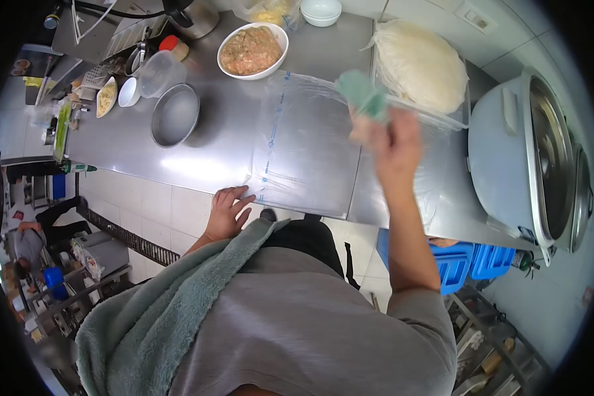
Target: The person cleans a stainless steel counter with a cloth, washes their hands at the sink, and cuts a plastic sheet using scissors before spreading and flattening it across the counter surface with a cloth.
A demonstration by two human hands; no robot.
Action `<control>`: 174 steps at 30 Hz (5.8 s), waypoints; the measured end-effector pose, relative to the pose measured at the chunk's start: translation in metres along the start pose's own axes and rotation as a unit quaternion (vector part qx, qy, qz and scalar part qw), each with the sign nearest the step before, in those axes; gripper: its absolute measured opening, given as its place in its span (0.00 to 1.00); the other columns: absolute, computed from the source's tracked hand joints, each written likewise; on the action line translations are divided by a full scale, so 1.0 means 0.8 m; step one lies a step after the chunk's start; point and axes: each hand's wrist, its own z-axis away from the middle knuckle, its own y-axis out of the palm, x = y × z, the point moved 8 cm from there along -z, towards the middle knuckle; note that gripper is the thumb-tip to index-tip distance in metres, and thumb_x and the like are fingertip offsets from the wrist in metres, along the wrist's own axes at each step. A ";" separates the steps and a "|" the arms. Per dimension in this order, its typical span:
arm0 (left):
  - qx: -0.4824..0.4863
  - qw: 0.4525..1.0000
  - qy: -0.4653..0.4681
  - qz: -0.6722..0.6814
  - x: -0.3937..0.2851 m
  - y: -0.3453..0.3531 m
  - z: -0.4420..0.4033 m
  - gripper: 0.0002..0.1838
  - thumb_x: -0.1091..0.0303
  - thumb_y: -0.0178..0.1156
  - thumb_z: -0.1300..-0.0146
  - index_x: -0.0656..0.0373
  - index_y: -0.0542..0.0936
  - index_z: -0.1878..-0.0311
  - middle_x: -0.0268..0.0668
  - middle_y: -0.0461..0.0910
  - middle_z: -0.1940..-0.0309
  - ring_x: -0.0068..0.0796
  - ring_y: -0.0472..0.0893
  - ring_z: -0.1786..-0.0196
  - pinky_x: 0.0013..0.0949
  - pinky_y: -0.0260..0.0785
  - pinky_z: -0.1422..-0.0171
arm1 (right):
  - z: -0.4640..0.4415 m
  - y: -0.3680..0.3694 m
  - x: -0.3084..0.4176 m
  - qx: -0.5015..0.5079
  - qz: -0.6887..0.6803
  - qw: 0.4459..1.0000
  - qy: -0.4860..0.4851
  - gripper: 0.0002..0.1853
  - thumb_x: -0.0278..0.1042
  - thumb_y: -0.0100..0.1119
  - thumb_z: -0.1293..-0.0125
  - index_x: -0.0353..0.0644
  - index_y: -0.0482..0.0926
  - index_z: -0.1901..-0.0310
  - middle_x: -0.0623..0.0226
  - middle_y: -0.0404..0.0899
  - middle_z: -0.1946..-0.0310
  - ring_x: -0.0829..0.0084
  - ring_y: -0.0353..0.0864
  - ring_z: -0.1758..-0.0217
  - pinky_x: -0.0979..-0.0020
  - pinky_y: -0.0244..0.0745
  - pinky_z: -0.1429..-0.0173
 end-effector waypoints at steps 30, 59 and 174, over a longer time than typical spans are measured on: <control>0.000 0.996 0.052 -0.071 -0.013 0.055 -0.087 0.36 0.52 0.52 0.37 0.62 0.56 0.31 0.46 0.49 0.28 0.44 0.46 0.25 0.56 0.33 0.26 | 0.164 0.173 -0.008 0.120 0.202 0.970 -0.054 0.20 0.39 0.48 0.35 0.46 0.71 0.42 0.53 0.55 0.32 0.53 0.55 0.31 0.48 0.48 0.31; 0.046 0.982 -0.157 -0.093 0.006 0.049 -0.075 0.43 0.46 0.54 0.41 0.63 0.53 0.30 0.46 0.47 0.27 0.43 0.44 0.24 0.56 0.29 0.26 | -0.164 0.309 -0.120 0.136 0.152 0.947 -0.249 0.18 0.32 0.45 0.37 0.50 0.75 0.46 0.61 0.67 0.38 0.58 0.63 0.34 0.55 0.60 0.35; -0.176 0.701 -0.690 0.036 0.473 -0.374 0.570 0.26 0.62 0.71 0.56 0.54 0.76 0.51 0.37 0.76 0.53 0.33 0.77 0.53 0.30 0.70 0.48 | 0.230 1.278 0.874 0.378 0.018 0.825 -0.420 0.31 0.46 0.55 0.41 0.49 0.63 0.36 0.51 0.59 0.35 0.51 0.56 0.32 0.50 0.47 0.30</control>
